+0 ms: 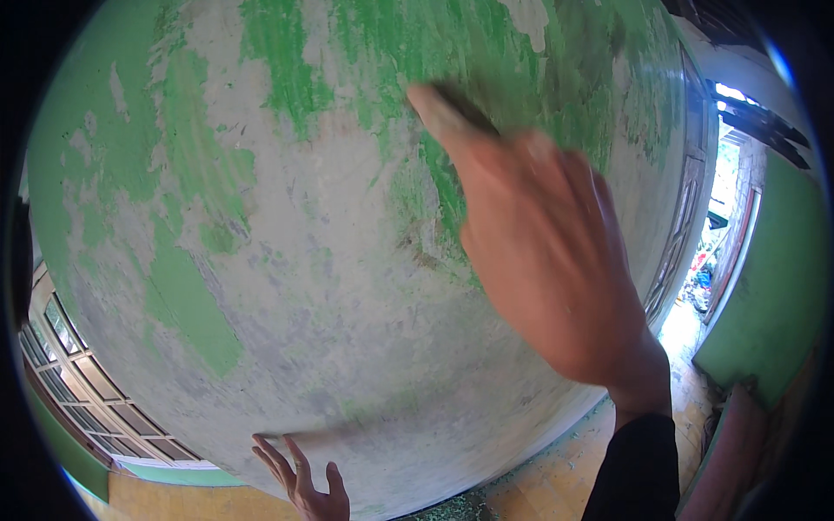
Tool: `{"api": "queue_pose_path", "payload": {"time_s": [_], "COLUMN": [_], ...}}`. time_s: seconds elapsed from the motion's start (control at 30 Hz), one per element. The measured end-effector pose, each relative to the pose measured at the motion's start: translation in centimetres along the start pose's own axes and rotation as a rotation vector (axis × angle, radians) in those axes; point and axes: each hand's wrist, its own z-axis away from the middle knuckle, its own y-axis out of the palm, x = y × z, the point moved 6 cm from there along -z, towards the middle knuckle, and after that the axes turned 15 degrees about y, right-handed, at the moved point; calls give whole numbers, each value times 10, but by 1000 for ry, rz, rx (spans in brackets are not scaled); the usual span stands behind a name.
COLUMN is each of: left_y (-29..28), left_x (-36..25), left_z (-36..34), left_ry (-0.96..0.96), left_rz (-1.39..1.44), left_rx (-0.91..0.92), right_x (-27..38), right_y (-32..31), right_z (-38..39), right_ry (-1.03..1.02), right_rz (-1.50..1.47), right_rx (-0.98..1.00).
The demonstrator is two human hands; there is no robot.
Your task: The person scrapes old green paint from a wall using a putty knife.
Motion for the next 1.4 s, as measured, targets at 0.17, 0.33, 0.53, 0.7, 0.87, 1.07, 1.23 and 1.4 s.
{"api": "queue_pose_path", "payload": {"time_s": [0.17, 0.33, 0.53, 0.7, 0.87, 1.07, 1.23, 1.4], "left_y": [1, 1, -1, 3, 1, 2, 1, 0], "left_x": [-1, -2, -7, -8, -8, -9, -9, -11], "left_z": [-1, -2, -5, -6, -5, -5, -5, -6], "left_ry": [12, 5, -25, 11, -11, 0, 1, -16], "left_rz": [0, -36, 9, -12, -16, -23, 6, 9], "left_rx": [31, 51, 49, 35, 49, 66, 60, 76], "right_x": [12, 1, 2, 2, 2, 12, 0, 5], "right_y": [-11, 3, 6, -2, 12, -3, 2, 0], "right_z": [-4, 11, 22, 21, 28, 10, 20, 18], "right_ry": [-67, 51, 87, 83, 148, -55, 38, 0], "right_rz": [68, 51, 56, 58, 84, -19, -25, 18], "right_rx": [-111, 69, 20, 84, 131, -66, 55, 7]}}
